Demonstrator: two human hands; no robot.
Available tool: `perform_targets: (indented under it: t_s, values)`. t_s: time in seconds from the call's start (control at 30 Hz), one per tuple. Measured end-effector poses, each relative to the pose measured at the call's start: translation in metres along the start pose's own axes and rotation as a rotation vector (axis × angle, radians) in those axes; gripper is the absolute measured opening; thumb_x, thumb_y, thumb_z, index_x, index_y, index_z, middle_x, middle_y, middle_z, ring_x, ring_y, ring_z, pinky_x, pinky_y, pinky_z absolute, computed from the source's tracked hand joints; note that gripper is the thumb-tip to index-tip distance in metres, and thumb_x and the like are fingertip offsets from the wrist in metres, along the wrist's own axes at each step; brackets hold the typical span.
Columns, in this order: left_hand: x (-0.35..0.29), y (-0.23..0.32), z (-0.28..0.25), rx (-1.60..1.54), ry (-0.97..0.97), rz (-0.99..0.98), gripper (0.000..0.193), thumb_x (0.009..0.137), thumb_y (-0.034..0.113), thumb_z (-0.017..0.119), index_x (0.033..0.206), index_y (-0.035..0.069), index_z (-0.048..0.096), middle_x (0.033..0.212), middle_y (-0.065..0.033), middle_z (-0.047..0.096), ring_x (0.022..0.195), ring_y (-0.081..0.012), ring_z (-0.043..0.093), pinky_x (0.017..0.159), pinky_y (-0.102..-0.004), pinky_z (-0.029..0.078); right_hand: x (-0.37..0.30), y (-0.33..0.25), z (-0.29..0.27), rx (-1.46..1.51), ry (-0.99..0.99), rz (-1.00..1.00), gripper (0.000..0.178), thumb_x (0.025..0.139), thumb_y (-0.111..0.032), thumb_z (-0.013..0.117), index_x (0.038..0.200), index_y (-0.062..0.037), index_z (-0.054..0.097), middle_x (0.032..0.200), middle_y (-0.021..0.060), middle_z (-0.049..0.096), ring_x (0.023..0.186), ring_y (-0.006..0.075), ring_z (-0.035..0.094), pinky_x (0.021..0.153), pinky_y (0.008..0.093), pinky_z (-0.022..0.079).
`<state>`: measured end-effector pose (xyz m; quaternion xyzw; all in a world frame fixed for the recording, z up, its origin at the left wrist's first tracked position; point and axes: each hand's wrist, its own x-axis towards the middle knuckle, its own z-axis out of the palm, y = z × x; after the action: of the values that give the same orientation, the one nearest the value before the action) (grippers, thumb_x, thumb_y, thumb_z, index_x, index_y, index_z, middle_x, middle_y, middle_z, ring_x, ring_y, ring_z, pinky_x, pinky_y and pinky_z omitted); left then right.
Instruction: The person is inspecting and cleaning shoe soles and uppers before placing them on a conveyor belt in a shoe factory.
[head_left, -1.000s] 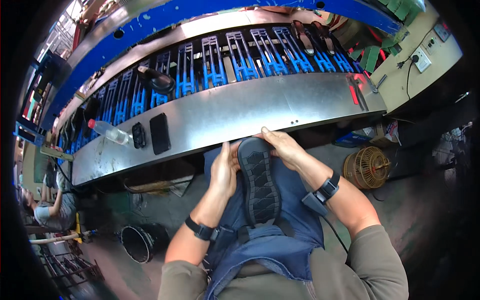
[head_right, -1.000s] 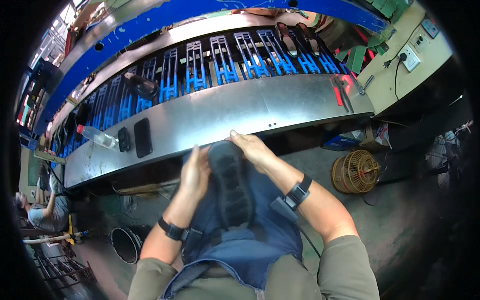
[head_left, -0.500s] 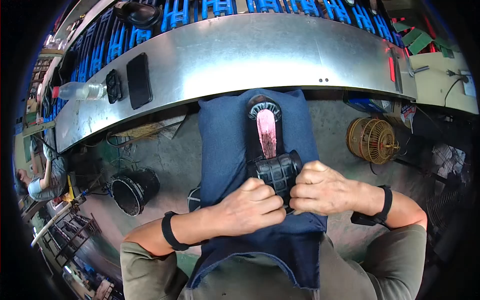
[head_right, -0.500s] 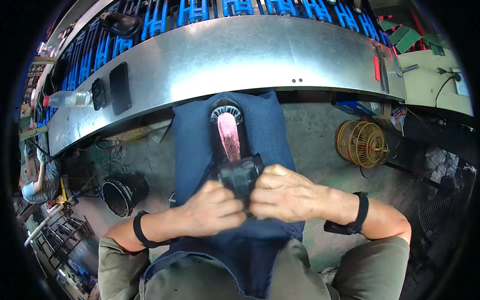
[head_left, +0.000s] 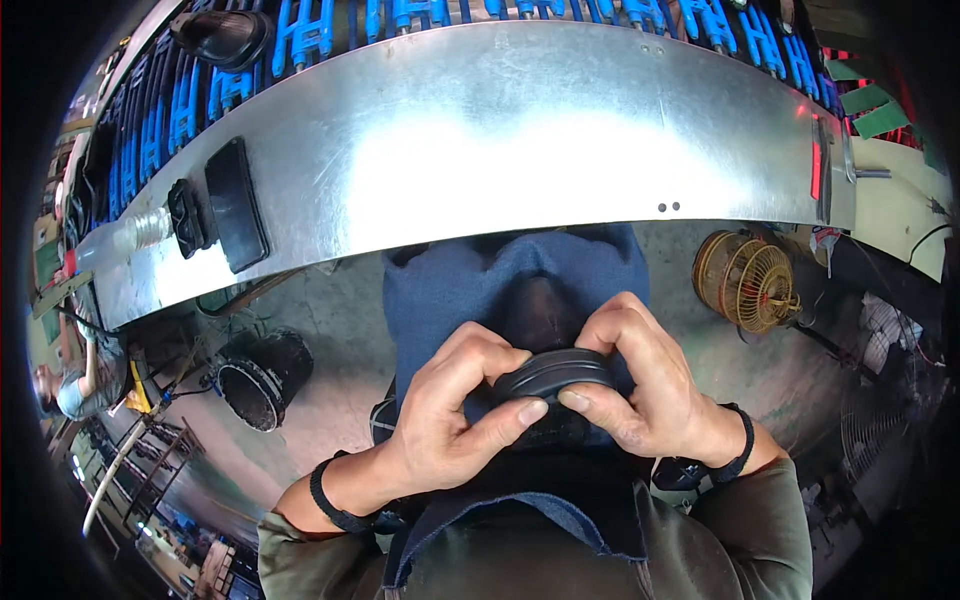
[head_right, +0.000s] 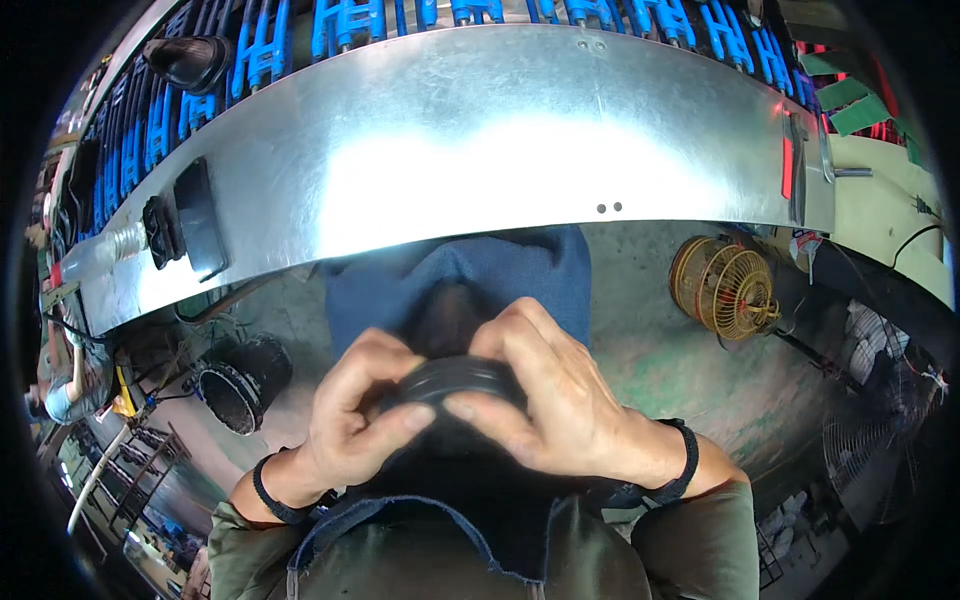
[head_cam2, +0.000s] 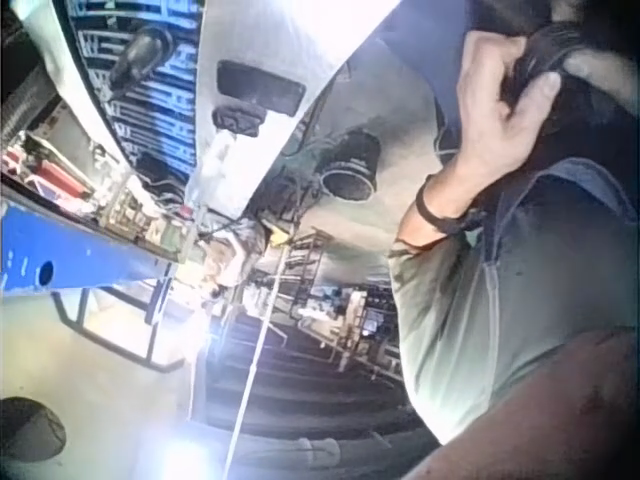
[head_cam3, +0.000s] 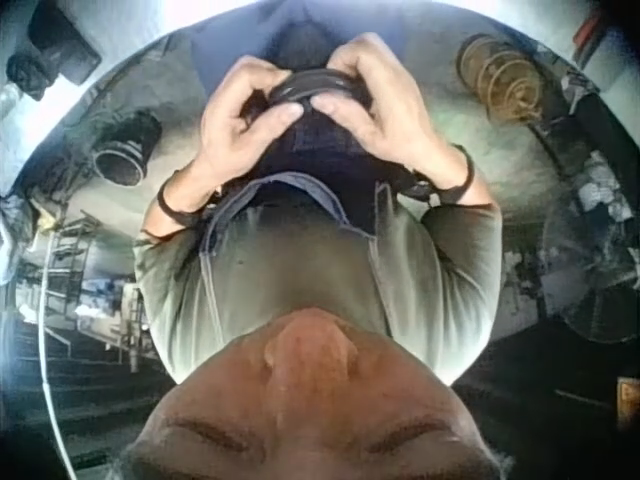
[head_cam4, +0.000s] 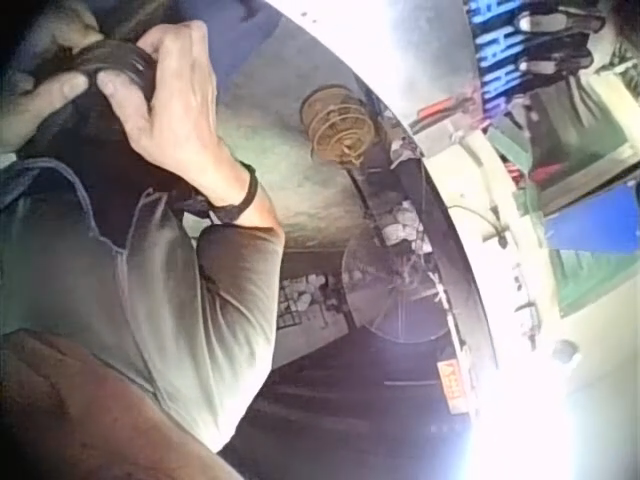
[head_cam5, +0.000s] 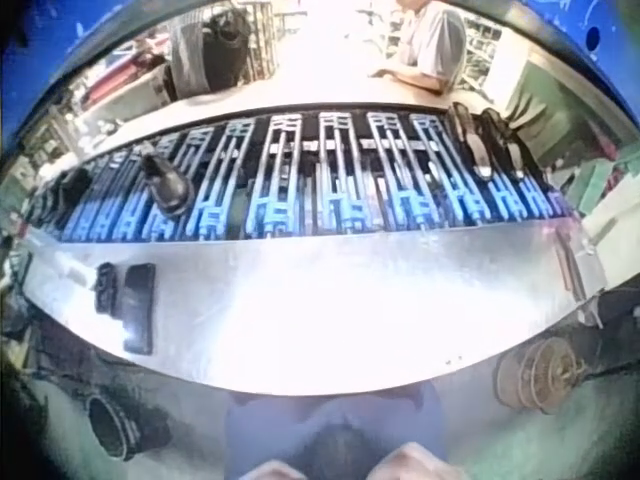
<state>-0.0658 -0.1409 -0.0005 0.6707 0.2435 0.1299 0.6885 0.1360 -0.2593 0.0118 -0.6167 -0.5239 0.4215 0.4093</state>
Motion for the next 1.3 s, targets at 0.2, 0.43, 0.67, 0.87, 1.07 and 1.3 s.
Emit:
perform_targets:
  t_s: [0.2, 0.43, 0.67, 0.87, 1.07, 1.3]
  values:
    - [0.013, 0.001, -0.001, 0.108, 0.003, -0.03, 0.031, 0.085, 0.012, 0.079, 0.108, -0.002, 0.063, 0.096, -0.0126, 0.06, 0.083, -0.0238, 0.058, 0.073, -0.0349, 0.049, 0.005, 0.008, 0.002, -0.09, 0.027, 0.066, 0.038, 0.082, -0.016, 0.081, 0.104, -0.0028, 0.054, 0.096, 0.0143, 0.055, 0.077, 0.0331, 0.06, 0.065, 0.0423, 0.051]
    - [0.026, 0.001, 0.006, 0.383, 0.052, 0.215, 0.03, 0.08, 0.008, 0.076, 0.107, -0.001, 0.064, 0.106, -0.0161, 0.064, 0.095, -0.0351, 0.062, 0.081, -0.0406, 0.051, -0.003, 0.026, 0.005, 0.189, 0.095, 0.345, 0.047, 0.081, -0.018, 0.085, 0.113, -0.0049, 0.054, 0.111, 0.0105, 0.051, 0.098, 0.0191, 0.057, 0.084, 0.0293, 0.049]
    - [-0.049, 0.042, 0.012, 0.215, -0.033, 0.396, 0.044, 0.071, 0.025, 0.09, 0.102, 0.001, 0.07, 0.112, -0.0148, 0.065, 0.094, -0.0252, 0.062, 0.083, -0.0355, 0.049, -0.058, -0.019, 0.032, 0.609, -0.073, -0.109, 0.051, 0.089, -0.032, 0.062, 0.129, 0.0001, 0.058, 0.14, 0.0224, 0.047, 0.14, 0.0402, 0.033, 0.115, 0.0514, 0.027]
    - [-0.07, 0.03, 0.043, -0.129, -0.066, 0.075, 0.088, 0.087, 0.044, 0.059, 0.151, -0.009, 0.03, 0.154, -0.0232, 0.033, 0.145, -0.0339, 0.032, 0.12, -0.0428, 0.023, -0.075, -0.037, 0.065, 0.516, 0.14, -0.125, 0.042, 0.101, -0.034, 0.046, 0.116, -0.0006, 0.066, 0.14, 0.0253, 0.048, 0.133, 0.0365, 0.045, 0.113, 0.0438, 0.032]
    - [-0.083, 0.119, 0.042, 0.068, -0.052, 0.768, 0.068, 0.091, 0.048, 0.058, 0.136, -0.004, 0.054, 0.145, -0.0305, 0.046, 0.137, -0.0455, 0.045, 0.114, -0.0572, 0.031, -0.073, -0.114, 0.046, 0.347, 0.303, -0.836, 0.06, 0.106, -0.052, 0.034, 0.111, -0.0008, 0.066, 0.13, 0.0275, 0.056, 0.12, 0.0427, 0.054, 0.106, 0.0539, 0.039]
    - [-0.039, 0.052, 0.027, -0.168, 0.248, 0.285, 0.093, 0.091, 0.029, 0.071, 0.158, -0.002, 0.015, 0.148, -0.0231, 0.041, 0.143, -0.0308, 0.038, 0.12, -0.0428, 0.026, -0.028, -0.046, 0.073, 0.22, 0.635, -0.267, 0.072, 0.099, -0.03, 0.059, 0.155, 0.0024, 0.026, 0.144, 0.0229, 0.048, 0.137, 0.0305, 0.046, 0.116, 0.042, 0.033]
